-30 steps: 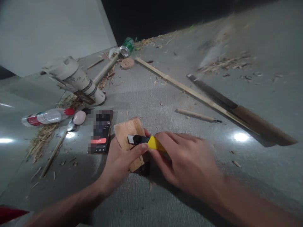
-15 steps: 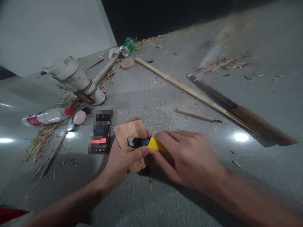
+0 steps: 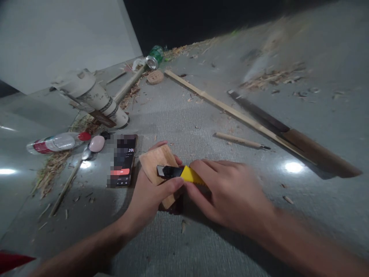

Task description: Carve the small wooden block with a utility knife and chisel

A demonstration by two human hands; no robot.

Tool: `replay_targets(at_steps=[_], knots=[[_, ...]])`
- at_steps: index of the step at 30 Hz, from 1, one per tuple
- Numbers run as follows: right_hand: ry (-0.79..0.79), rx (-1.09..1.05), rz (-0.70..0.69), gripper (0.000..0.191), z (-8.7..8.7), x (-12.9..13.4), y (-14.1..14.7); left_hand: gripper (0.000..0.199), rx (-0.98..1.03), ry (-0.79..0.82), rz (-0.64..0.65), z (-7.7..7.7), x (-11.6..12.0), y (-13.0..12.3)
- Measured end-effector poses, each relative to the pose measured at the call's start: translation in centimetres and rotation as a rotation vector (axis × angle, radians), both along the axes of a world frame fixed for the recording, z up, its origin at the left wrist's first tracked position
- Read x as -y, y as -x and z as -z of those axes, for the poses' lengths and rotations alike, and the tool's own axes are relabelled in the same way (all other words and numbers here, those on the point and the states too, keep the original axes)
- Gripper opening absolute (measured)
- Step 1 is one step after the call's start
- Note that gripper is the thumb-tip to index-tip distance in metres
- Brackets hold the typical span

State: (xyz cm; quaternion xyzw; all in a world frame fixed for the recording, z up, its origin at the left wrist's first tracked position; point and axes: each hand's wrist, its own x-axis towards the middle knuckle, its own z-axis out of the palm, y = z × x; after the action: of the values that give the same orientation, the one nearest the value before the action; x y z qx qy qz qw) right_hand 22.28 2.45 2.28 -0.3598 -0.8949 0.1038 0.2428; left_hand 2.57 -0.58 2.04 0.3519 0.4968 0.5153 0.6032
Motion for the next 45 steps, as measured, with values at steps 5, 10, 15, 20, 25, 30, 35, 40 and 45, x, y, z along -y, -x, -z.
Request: replay_targets(at_steps=[5, 10, 15, 20, 25, 30, 35, 40, 45], knots=[[-0.015, -0.001, 0.013, 0.025, 0.0, -0.2, 0.2, 0.080, 0.136, 0.010, 0.061, 0.4, -0.1, 0.3], [-0.005, -0.001, -0.002, 0.024, -0.1, -0.3, 0.1, 0.074, 0.191, -0.001, 0.126, 0.6, -0.3, 0.8], [-0.003, -0.001, -0.013, 0.024, -0.3, -0.4, 0.0, 0.074, 0.190, -0.004, 0.145, 0.5, -0.2, 0.9], [-0.017, 0.003, -0.006, 0.025, -0.2, -0.5, 0.0, 0.073, 0.167, 0.008, 0.120, 0.4, -0.2, 0.7], [-0.021, 0.009, 0.003, 0.026, -0.1, -0.5, 0.0, 0.074, 0.166, -0.004, 0.103, 0.5, -0.1, 0.6], [-0.022, 0.004, -0.001, 0.025, -0.2, -0.4, 0.0, 0.075, 0.215, -0.022, 0.104, 0.6, 0.0, 0.5], [-0.023, 0.016, 0.019, 0.026, -0.2, -0.4, 0.0, 0.082, 0.145, -0.007, 0.078, 0.8, -0.2, 0.8], [-0.007, 0.008, 0.015, 0.025, -0.2, -0.4, 0.0, 0.083, 0.113, -0.007, 0.097, 0.7, -0.3, 1.0], [-0.010, -0.015, -0.007, 0.024, -0.3, -0.4, 0.0, 0.080, 0.142, -0.024, 0.126, 0.5, -0.2, 0.7]])
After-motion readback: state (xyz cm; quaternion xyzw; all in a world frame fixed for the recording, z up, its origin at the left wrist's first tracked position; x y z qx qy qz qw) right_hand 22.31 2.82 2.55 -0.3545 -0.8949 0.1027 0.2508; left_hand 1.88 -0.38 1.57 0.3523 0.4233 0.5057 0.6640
